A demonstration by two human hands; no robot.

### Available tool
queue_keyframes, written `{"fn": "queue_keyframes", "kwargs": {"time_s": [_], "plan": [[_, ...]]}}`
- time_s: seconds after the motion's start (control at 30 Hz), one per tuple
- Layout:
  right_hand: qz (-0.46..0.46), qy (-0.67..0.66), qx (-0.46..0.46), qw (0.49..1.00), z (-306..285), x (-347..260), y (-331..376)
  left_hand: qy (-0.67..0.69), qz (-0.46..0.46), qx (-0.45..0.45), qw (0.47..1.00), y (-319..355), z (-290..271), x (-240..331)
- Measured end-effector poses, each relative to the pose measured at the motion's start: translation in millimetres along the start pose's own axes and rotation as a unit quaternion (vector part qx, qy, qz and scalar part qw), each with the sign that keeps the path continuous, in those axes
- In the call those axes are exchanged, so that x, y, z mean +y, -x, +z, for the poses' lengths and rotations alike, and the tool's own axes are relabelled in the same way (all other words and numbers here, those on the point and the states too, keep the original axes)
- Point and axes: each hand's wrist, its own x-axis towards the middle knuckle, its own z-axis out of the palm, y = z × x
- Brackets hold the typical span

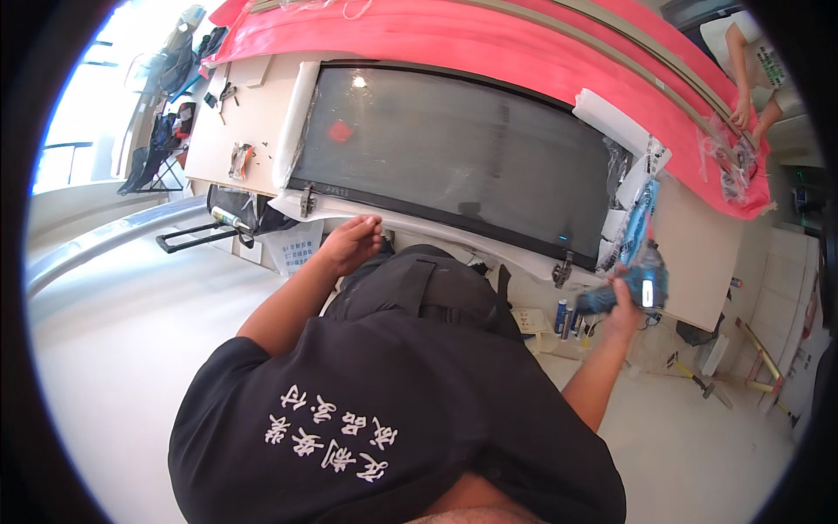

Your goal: The person assembles a window frame by peeling protective film from the glass, applying sealant from a tube, positioning metal brackets, and securing them with a power drill.

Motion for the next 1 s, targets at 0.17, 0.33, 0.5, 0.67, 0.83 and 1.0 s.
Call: {"fn": "queue_keyframes", "kwargs": {"time_s": [0.17,0.33,0.5,0.67,0.83,1.0], "plan": [[0.027,-0.044,-0.187,0.981,180,11,84,-0.024,-0.001,-0.099,0.995,-22,-20,58],[0.071,0.067,-0.330,0.939,310,5,151,-0.006,-0.013,-0.176,0.984,-14,-60,107],[0.057,0.181,-0.349,0.918,375,10,184,0.040,-0.042,-0.176,0.983,6,-106,133],[0.109,0.238,-0.359,0.896,412,7,203,0.057,-0.076,-0.171,0.981,14,-133,137],[0.123,0.281,-0.361,0.881,439,15,202,0.088,-0.088,-0.169,0.978,11,-154,137],[0.022,0.375,-0.424,0.824,483,12,195,0.142,-0.105,-0.146,0.973,5,-175,146]]}}
